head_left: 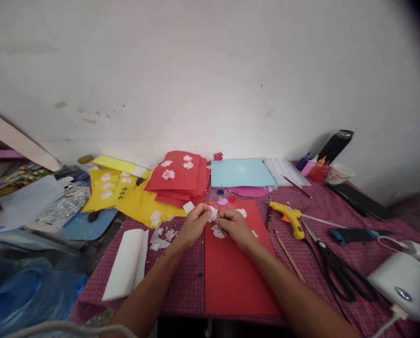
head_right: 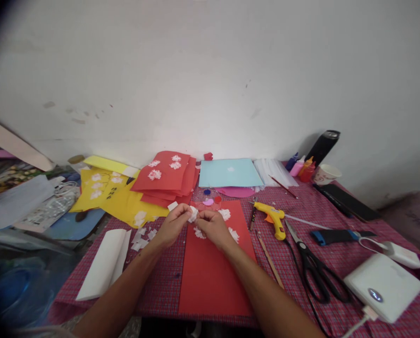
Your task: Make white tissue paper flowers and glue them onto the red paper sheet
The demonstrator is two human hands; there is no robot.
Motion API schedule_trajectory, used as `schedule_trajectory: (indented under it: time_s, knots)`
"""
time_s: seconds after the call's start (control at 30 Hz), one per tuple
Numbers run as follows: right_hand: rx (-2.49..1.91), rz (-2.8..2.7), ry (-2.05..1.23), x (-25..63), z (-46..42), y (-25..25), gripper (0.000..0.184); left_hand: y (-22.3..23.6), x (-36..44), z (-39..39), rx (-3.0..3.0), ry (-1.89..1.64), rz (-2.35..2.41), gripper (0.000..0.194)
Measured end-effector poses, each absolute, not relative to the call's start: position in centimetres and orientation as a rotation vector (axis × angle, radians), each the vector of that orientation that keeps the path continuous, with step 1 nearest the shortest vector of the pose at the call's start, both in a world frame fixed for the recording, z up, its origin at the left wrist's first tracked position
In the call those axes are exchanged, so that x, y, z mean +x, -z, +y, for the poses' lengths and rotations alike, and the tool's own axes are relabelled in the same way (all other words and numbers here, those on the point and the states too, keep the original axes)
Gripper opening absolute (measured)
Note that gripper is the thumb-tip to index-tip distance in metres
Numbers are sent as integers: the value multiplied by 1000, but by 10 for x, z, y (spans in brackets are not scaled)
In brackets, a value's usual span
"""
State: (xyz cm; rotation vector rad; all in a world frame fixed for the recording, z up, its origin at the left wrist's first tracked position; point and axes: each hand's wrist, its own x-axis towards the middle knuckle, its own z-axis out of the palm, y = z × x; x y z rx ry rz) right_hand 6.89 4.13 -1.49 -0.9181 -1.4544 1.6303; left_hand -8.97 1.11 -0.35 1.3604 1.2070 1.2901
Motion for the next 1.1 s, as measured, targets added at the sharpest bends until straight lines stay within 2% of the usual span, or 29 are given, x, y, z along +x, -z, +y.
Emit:
schedule_trajectory:
  time_s: [0.5, 0.67, 0.97, 1.1]
  knots:
    - [-995, -1459, -1608, 67, 43, 15, 12, 1, -86, 14, 964, -1362, 998, 14]
    - [-963, -1439, -1650, 68, 42, 10, 9, 4, -88, 14, 1129, -1341, 1116, 13]
    - [-995, -1487, -1580, 70, 42, 7, 26, -5, -89, 8, 1573, -1220, 1368, 17]
    - [-1037, -1526, -1473, 68, 46, 18, 25, -6, -88, 6, 1613, -1180, 1360, 18]
